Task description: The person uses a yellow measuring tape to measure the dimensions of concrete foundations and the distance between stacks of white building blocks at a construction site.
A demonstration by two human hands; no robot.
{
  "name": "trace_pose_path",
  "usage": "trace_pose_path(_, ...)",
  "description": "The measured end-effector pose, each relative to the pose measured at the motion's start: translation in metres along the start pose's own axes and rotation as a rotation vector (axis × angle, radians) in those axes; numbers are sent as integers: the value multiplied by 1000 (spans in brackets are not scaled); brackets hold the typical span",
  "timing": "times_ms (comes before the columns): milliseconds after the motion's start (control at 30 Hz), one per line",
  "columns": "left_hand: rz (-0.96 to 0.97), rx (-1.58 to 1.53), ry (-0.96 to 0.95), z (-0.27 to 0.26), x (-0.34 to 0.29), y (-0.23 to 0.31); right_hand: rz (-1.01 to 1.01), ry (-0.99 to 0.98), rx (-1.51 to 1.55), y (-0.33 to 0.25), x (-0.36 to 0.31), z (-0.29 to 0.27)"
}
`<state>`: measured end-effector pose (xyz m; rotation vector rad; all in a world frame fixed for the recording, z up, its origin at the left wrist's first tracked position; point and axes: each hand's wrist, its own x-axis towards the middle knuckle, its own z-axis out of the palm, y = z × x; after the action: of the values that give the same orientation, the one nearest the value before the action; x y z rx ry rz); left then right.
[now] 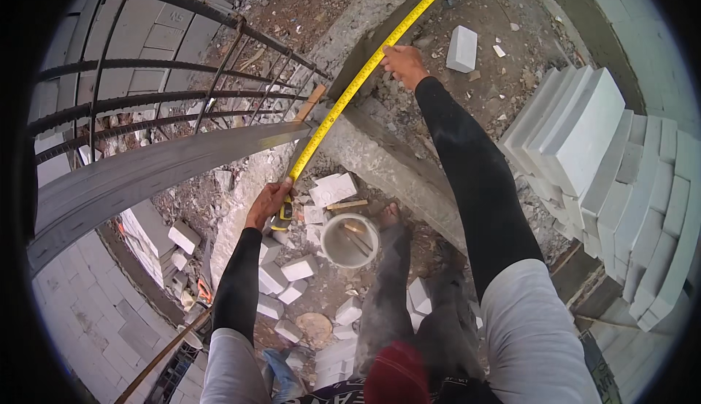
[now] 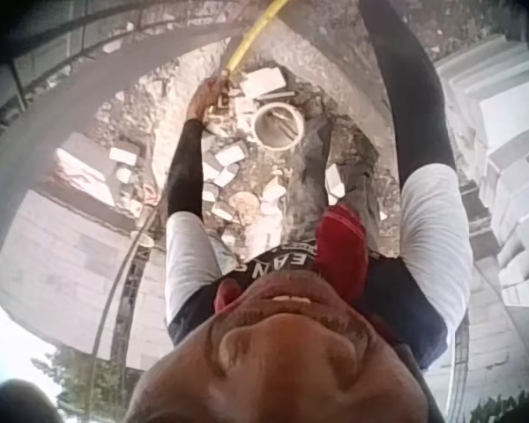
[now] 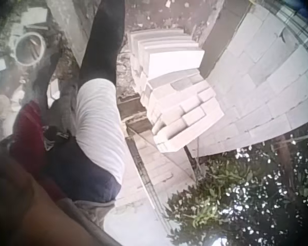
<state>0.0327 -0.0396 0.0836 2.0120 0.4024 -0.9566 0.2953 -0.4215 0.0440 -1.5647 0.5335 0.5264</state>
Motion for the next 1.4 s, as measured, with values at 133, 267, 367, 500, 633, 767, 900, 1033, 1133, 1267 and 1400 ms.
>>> trace_pose_path(133,-71,13,-16,-10,14,-21,31,-43,-55,3,6,20)
trace_pose_path(267,-121,42,-43,-5,29,-25,32,-49,-93,14,26,15)
trace_pose_path(367,-95,58,16,2,39,-33,53,-53,-96,22,34,18)
trace_pose_path(500,-125,84,13,11,59,-45,51,-63,-63,39,41,20)
trace_pose_path(633,-122,122,67,18,70,-56,44,-48,-68,49,50,23)
trace_pose_path(767,-138,120,81,27,85,-72,52,-64,-78,60,62,22)
trace_pose_path(900,-115,135,110,32,89,-73,42,-101,-81,70,70,19)
trace_pose_path(1033,-148,167,117,36,90,-67,20,-78,-74,76,71,17)
trace_pose_path(1133,-136,182,146,38,91,-66,11,-137,-82,75,72,17)
trace_pose_path(1267,-155,165,138,36,93,-69,18,-119,-87,74,67,21)
trace_pose_path(1400,-114,190,158,41,86,-60,-42,-48,-82,70,59,21)
